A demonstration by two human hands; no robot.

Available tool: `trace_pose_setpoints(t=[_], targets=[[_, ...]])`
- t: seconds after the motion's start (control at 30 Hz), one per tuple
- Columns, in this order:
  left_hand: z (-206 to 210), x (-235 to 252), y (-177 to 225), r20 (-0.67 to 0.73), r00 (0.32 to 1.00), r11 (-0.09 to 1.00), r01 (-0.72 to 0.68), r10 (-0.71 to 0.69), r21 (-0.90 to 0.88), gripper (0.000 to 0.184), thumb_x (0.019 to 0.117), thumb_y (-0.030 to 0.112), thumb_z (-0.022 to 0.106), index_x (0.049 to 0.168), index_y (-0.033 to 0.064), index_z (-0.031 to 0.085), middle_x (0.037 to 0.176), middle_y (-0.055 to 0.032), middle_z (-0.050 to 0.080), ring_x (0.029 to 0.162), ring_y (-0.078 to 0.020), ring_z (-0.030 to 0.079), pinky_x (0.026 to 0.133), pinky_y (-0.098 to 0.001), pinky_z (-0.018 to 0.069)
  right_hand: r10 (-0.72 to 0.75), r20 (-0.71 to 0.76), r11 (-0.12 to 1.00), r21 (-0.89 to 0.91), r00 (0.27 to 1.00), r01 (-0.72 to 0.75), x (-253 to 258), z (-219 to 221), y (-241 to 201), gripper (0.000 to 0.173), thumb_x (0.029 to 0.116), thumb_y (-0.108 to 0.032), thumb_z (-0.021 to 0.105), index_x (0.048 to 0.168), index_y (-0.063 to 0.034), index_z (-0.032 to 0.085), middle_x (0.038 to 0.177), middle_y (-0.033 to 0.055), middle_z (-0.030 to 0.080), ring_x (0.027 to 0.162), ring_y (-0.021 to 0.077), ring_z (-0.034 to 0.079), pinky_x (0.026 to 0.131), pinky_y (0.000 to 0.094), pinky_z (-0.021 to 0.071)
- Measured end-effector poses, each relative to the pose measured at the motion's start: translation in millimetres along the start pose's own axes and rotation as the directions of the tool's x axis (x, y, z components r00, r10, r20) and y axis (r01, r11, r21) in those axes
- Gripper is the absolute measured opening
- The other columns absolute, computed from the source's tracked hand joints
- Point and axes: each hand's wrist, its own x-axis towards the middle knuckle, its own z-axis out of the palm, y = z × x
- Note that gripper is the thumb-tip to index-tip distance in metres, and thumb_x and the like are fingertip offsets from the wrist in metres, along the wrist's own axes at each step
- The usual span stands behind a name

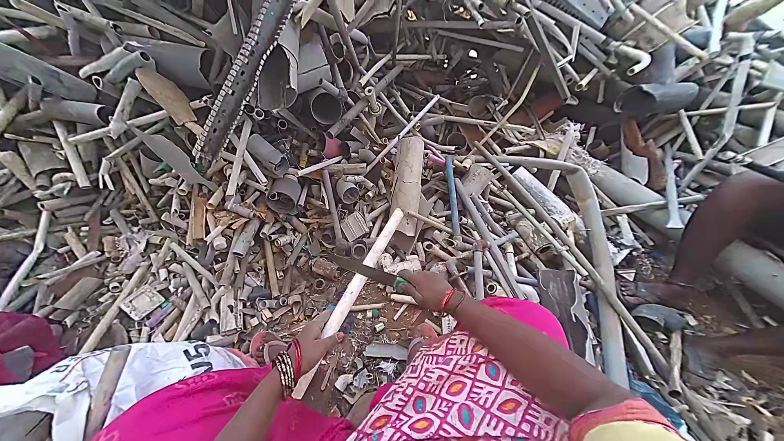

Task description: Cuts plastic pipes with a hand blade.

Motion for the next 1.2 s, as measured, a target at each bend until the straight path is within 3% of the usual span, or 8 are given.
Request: trace_pose_setpoints(t=[0.2,0.33,0.5,0.67,0.8,0.97,1.13,1.2], targets=[[10.6,-1.4,2.0,-0.059,0.998,0.994,0.038,-0.032,0.102,0.077,0.0927,0.017,0.075,0.152,-0.0016,0.03,0.125,-0.0284,0.061,0.103,-0.0338,0.068,0.093,-0.0483,0.0545,0.376,-0.148,0.923,0.145,0.915,-0.356,11.5,-18.3,17.5,0.053,0.1131,-0.041,0.032,0.153,-0.0093,0.043,0.126,0.0284,0.066,0.12,0.0455,0.063,0.101,0.0615,0.0467],[11.4,-0.7,-6.9,-0.017,0.999,0.983,-0.052,0.049,-0.176,0.056,0.0937,0.01,0.065,0.142,-0.0043,0.041,0.111,-0.0146,0.064,0.086,-0.0129,0.066,0.08,-0.0301,0.0562,-0.05,0.032,0.995,-0.08,0.998,0.052,-7.6,2.3,-1.9,0.05,0.1123,-0.038,0.037,0.148,-0.0055,0.049,0.115,0.0314,0.067,0.109,0.0515,0.066,0.09,0.0677,0.0479],[7.4,-6.4,-8.6,0.141,0.99,0.831,0.083,-0.005,-0.55,0.031,0.1065,0.004,0.04,0.136,0.0033,0.048,0.095,0.0008,0.063,0.073,-0.0024,0.062,0.067,-0.018,0.0543,0.362,-0.091,0.93,0.103,0.928,-0.353,12.9,-13.9,12.2,0.054,0.1131,-0.042,0.031,0.156,-0.011,0.042,0.13,0.0278,0.064,0.123,0.0453,0.062,0.102,0.0619,0.0457],[11.1,-6.8,-4.2,0.083,0.996,0.708,0.049,0.014,-0.705,0.028,0.1088,0.006,0.028,0.122,0.0051,0.052,0.074,0.0025,0.06,0.052,-0.0025,0.055,0.05,-0.0162,0.0499,-0.079,0.052,0.994,-0.073,0.996,0.082,-10.1,11.6,-8.8,0.052,0.1124,-0.039,0.036,0.151,-0.0064,0.047,0.114,0.0313,0.068,0.108,0.0511,0.066,0.09,0.067,0.048],[14.0,-3.8,-11.2,0.141,0.979,0.729,-0.011,0.148,-0.685,0.043,0.0923,0.005,0.053,0.132,0.0095,0.038,0.075,0.007,0.055,0.052,-0.0001,0.052,0.05,-0.015,0.0476,0.381,-0.078,0.916,0.168,0.921,-0.365,18.6,-12.3,17.7,0.054,0.1129,-0.043,0.032,0.154,-0.0095,0.043,0.131,0.0273,0.064,0.125,0.0435,0.061,0.105,0.0607,0.0445],[7.2,-1.6,-16.0,0.154,0.971,0.705,-0.02,0.182,-0.709,0.041,0.0914,0.01,0.054,0.129,0.0094,0.039,0.083,0.0044,0.062,0.058,-0.0012,0.059,0.053,-0.0155,0.0514,-0.071,0.022,0.997,-0.013,0.997,0.071,-2.1,8.9,-12.0,0.053,0.1124,-0.038,0.036,0.154,-0.0064,0.043,0.118,0.0312,0.067,0.112,0.0502,0.065,0.095,0.0659,0.0469],[6.2,-4.4,-17.4,0.207,0.961,0.653,0.041,0.18,-0.756,0.029,0.097,0.011,0.038,0.125,0.011,0.047,0.086,0.0043,0.064,0.062,-0.0018,0.062,0.056,-0.0159,0.0542,0.411,-0.125,0.904,0.18,0.903,-0.387,21.9,-13.3,15.7,0.054,0.1128,-0.042,0.033,0.153,-0.0085,0.044,0.129,0.0278,0.065,0.123,0.0444,0.062,0.103,0.0606,0.0458],[5.7,-3.1,-20.5,0.207,0.953,0.595,0.036,0.223,-0.803,0.03,0.0983,0.014,0.032,0.12,0.0107,0.052,0.084,0.003,0.065,0.059,-0.002,0.061,0.054,-0.0158,0.053,0.284,-0.07,0.951,0.148,0.956,-0.272,5.9,-6.0,5.4,0.054,0.1131,-0.041,0.033,0.155,-0.0075,0.041,0.125,0.0292,0.065,0.12,0.0461,0.063,0.102,0.0614,0.0459]])
